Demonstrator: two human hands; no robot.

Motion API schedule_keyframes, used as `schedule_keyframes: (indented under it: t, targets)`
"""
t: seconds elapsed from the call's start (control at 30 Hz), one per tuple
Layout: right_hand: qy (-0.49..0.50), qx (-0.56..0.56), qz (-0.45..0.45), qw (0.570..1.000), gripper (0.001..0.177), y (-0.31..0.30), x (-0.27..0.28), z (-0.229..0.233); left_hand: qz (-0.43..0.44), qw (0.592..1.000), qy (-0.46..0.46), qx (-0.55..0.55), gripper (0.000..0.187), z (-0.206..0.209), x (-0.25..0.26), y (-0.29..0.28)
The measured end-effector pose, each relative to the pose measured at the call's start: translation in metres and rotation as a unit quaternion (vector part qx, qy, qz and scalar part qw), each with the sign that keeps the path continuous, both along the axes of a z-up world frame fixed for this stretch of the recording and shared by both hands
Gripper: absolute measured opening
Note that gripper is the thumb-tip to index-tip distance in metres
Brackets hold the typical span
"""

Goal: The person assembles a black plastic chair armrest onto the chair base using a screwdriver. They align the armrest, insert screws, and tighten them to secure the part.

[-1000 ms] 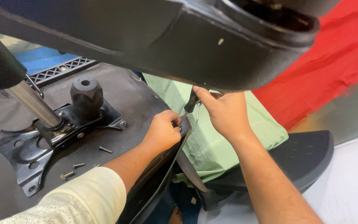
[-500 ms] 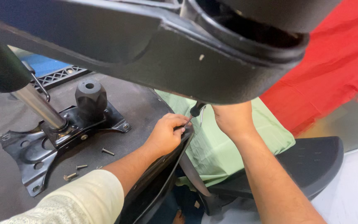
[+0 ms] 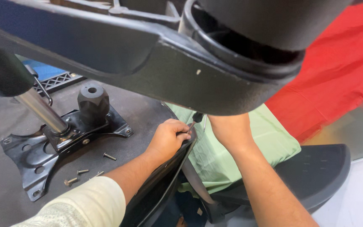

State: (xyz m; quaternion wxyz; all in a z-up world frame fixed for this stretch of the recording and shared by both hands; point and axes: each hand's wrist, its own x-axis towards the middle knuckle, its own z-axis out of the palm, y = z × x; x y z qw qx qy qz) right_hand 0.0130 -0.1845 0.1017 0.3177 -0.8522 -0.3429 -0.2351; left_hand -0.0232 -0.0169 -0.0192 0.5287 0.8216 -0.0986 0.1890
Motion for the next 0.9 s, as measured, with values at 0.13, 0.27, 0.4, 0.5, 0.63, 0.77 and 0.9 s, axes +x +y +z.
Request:
schedule_keyframes:
  t: [0.13,0.27,0.4,0.5,0.63,0.77,0.9]
  targets:
    - [-0.008,0.026,-0.03,0.999,0.018,-0.004,0.001,0.015,-0.002,1.0,-0.012,0.006,0.01,0.002,-0.001,0.0]
    - [0.072,0.128,0.034,0.989,0.021,-0.004,-0.01,0.032,0.017,1.0,-0.02,-0.002,0.012,0.002,-0.003,-0.003]
    - [0.113,0.152,0.038,0.981,0.027,0.003,-0.021,0.039,-0.003,1.0,-0.024,-0.005,0.016,0.003,-0.003,-0.004]
    - [0.159,0.176,0.061,0.969,0.022,0.004,-0.02,0.042,-0.007,1.0,-0.008,-0.003,0.014,0.002,-0.003,-0.004]
    - [0.136,0.184,0.105,0.968,0.024,0.005,-0.015,0.041,0.001,1.0,0.015,-0.015,0.01,0.002,-0.001,-0.002]
    - [0.138,0.179,0.079,0.971,0.018,0.008,-0.012,0.038,0.002,1.0,0.009,-0.014,0.01,-0.003,0.001,-0.002]
    - [0.165,0.183,0.073,0.966,0.015,0.009,-0.014,0.037,0.024,1.0,0.002,-0.013,0.013,-0.006,0.002,0.0]
